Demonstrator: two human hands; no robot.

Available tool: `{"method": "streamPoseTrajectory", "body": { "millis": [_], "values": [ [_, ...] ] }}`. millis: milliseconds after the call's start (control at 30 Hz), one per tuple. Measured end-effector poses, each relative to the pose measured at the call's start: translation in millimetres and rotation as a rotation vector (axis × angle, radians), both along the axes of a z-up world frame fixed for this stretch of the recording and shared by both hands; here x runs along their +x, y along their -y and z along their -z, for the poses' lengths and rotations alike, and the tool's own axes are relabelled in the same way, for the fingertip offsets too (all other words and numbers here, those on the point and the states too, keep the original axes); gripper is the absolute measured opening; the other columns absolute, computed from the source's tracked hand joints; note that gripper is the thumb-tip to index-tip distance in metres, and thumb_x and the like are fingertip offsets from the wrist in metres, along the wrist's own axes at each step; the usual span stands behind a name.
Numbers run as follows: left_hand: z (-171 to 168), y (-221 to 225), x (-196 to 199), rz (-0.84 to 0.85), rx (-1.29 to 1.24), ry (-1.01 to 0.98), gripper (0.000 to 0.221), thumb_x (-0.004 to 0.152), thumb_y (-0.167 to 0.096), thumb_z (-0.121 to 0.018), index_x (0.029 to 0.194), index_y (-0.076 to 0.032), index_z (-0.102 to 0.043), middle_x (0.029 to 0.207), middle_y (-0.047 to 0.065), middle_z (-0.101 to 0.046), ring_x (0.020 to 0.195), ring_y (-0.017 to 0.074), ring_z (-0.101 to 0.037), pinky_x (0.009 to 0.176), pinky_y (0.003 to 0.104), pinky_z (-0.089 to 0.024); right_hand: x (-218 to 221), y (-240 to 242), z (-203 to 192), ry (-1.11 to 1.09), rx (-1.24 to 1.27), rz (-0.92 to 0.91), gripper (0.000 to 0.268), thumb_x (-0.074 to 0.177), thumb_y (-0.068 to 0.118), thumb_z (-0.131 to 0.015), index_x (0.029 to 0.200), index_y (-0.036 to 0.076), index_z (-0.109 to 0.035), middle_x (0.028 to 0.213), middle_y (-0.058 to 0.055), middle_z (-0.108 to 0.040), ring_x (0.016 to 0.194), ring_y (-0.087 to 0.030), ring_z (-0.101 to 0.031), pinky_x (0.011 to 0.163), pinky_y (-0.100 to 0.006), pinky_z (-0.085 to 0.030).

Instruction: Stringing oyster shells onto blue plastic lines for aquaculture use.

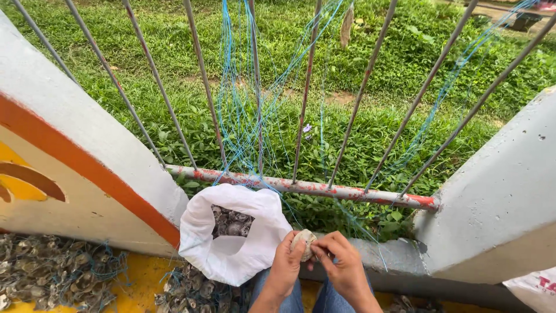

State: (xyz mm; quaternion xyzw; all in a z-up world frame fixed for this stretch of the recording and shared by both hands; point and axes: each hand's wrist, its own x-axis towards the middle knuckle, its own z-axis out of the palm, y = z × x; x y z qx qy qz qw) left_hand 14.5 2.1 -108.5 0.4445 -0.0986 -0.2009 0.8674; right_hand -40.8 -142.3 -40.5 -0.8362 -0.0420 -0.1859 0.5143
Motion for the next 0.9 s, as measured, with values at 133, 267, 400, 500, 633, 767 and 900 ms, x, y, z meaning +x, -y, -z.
{"method": "streamPoseTrajectory", "body": {
  "millis": [133, 267, 400, 500, 633, 767, 900],
  "values": [
    [6, -7, 5, -0.027, -0.027, -0.054, 0.025, 0.104, -0.023, -0.055, 0.116, -0.001, -0.059, 0.092, 0.007, -0.069, 0.073, 0.0131, -0.065, 0.06, 0.028, -0.053, 5, 11, 2, 0.013, 0.063, -0.003, 0.008, 0.088, 0.005, -0.074, 0.096, 0.005, -0.075, 0.088, -0.004, -0.069, 0.069, -0.012, -0.068, 0.061, -0.025, -0.054],
    [-12, -15, 15, -0.025, -0.104, -0.059, 0.024, 0.104, -0.021, -0.054, 0.118, -0.002, -0.055, 0.095, 0.012, -0.07, 0.077, 0.0179, -0.068, 0.067, 0.031, -0.057, 37, 59, 19, 0.233, -0.159, 0.498, 0.059, 0.085, 0.022, -0.081, 0.134, 0.005, -0.054, 0.119, -0.015, -0.05, 0.103, -0.023, -0.051, 0.089, -0.038, -0.047],
    [-16, -17, 22, -0.049, -0.119, -0.079, 0.022, 0.102, -0.016, -0.055, 0.117, 0.0, -0.053, 0.106, 0.013, -0.07, 0.091, 0.0222, -0.074, 0.078, 0.034, -0.062, 111, 95, 49, 0.112, -0.383, 0.617, 0.112, 0.071, 0.046, -0.091, 0.155, 0.003, -0.03, 0.145, -0.022, -0.039, 0.134, -0.041, -0.039, 0.11, -0.056, -0.033],
    [-10, -19, 27, -0.068, -0.081, -0.085, 0.022, 0.099, -0.011, -0.058, 0.118, -0.001, -0.054, 0.107, 0.013, -0.07, 0.091, 0.0219, -0.074, 0.077, 0.034, -0.061, 185, 107, 96, -0.151, -0.233, 0.427, 0.129, 0.066, 0.059, -0.086, 0.16, 0.006, -0.016, 0.156, -0.023, -0.031, 0.144, -0.042, -0.035, 0.116, -0.059, -0.032],
    [29, -31, 42, -0.105, -0.034, -0.091, 0.023, 0.097, -0.009, -0.061, 0.118, 0.0, -0.055, 0.104, 0.012, -0.07, 0.086, 0.0204, -0.073, 0.071, 0.033, -0.06, 227, 94, 90, -0.122, -0.138, 0.472, 0.125, 0.069, 0.054, -0.089, 0.159, 0.009, -0.014, 0.154, -0.025, -0.026, 0.139, -0.045, -0.031, 0.106, -0.066, -0.028],
    [51, -56, 59, -0.176, 0.058, -0.052, 0.022, 0.097, -0.01, -0.062, 0.115, 0.002, -0.059, 0.096, 0.013, -0.072, 0.075, 0.0197, -0.07, 0.062, 0.032, -0.057, 244, 91, 60, 0.051, -0.246, 0.579, 0.088, 0.082, 0.048, -0.082, 0.153, 0.016, -0.042, 0.138, -0.018, -0.038, 0.131, -0.039, -0.039, 0.108, -0.06, -0.028],
    [77, -93, 89, -0.28, 0.277, 0.059, 0.022, 0.097, -0.012, -0.062, 0.114, 0.002, -0.061, 0.096, 0.013, -0.073, 0.077, 0.0188, -0.073, 0.065, 0.031, -0.061, 274, 116, 87, 0.152, -0.566, 0.419, 0.012, 0.105, 0.034, -0.064, 0.108, 0.026, -0.072, 0.117, -0.002, -0.062, 0.108, -0.022, -0.057, 0.093, -0.05, -0.042]
  ]
}}
